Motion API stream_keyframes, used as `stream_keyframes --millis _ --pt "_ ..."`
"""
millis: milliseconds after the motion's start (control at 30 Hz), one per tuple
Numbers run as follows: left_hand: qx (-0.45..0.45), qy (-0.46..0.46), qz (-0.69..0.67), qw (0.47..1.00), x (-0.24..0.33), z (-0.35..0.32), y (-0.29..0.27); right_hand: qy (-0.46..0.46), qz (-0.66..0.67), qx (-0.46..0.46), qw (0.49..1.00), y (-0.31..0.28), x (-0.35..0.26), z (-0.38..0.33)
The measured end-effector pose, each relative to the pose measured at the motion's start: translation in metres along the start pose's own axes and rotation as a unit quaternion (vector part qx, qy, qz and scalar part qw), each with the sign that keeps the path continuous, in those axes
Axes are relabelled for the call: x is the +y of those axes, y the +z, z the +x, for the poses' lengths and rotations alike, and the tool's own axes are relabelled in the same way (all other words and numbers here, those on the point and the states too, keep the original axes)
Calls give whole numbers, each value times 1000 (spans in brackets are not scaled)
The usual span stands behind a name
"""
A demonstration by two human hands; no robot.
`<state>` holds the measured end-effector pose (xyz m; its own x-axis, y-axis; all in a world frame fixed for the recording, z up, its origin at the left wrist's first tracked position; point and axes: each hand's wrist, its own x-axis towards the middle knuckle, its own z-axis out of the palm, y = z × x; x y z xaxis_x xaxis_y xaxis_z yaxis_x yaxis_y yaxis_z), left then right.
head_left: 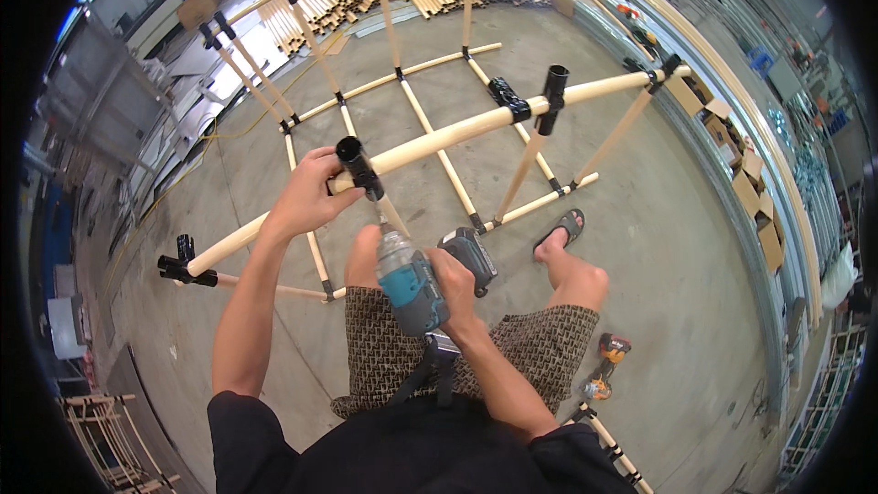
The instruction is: The person assembles a large frame structure by inserting wooden poles into plastic corner connectors and securing them using a power drill.
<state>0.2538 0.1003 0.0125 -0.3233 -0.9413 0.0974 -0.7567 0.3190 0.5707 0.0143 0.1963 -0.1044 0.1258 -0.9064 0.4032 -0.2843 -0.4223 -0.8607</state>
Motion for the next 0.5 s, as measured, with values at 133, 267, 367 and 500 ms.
stream_keyframes --millis 133,267,367,500 --pt "32 -38 -11 999 15 0 -3 -11 9 -28 1000 -8 2 3" --pt "7 -75 3 997 17 -1 -9 -30 -50 -103 993 -12 -10 -3" --pt "16 -70 -33 997 13 -2 -10 -68 -44 -94 992 -7 -5 -2" --pt "36 -49 -16 998 12 -4 -10 -89 43 -21 995 -25 21 -15"
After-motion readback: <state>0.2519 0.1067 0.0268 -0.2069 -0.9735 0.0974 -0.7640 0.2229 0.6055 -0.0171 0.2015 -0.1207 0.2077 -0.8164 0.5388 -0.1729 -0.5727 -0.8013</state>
